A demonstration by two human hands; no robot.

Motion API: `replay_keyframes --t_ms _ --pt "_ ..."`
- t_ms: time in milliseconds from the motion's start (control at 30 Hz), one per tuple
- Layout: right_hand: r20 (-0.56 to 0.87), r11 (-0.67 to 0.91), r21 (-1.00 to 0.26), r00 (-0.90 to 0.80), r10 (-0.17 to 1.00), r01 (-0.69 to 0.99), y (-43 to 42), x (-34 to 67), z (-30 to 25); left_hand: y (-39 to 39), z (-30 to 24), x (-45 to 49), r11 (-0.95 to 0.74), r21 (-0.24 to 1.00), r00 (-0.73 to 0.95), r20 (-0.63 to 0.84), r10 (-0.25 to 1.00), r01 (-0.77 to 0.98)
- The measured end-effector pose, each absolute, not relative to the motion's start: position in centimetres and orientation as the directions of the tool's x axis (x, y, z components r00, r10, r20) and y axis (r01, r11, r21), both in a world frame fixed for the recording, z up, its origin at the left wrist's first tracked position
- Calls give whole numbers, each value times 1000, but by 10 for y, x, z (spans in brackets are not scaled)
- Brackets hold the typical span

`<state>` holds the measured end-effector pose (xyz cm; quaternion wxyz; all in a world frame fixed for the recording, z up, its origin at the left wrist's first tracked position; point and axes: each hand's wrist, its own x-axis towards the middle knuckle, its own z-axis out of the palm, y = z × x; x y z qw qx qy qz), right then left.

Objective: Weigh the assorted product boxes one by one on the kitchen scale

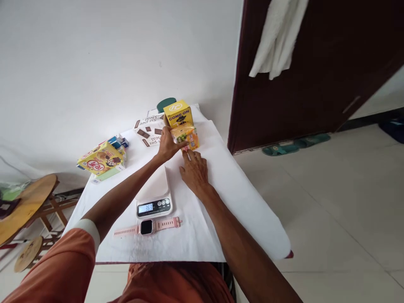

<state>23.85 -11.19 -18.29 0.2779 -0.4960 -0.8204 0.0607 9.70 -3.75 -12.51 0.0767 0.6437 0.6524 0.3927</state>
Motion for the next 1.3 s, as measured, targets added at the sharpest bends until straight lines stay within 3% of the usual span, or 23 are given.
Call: replay_keyframes --t_ms 200,300,367,500,567,667,800,1200,1300 --pt "456 546 -371 -365 812 751 -105 239 -200 -85 -113 63 -247 558 -37 448 893 792" --pt "454 556 -373 -376 807 743 -104 240 -203 -128 -90 13 -292 417 7 564 825 861" --pt "437 549 -372 -381 815 748 -105 241 -203 -154 -71 -32 -181 317 -46 594 803 931" --pt "398 515 -375 -368 840 771 -108 243 -203 -192 -40 -126 249 169 -301 549 780 954" --pt "392 516 -377 -372 841 770 -108 243 -204 -205 -31 -162 388 77 -384 411 827 918" --pt "378 517 -379 -382 843 767 -107 244 -205 -218 -27 -194 437 -1 -428 195 882 900" --pt "357 503 -386 -378 854 773 -107 244 -206 -220 -29 -212 392 60 -397 127 909 918" --pt "362 508 -393 -378 852 767 -105 243 -205 -218 -3 -184 186 513 -387 318 866 838" --pt "355 499 -391 -374 857 773 -105 241 -202 -227 19 -149 81 491 -289 365 885 867"
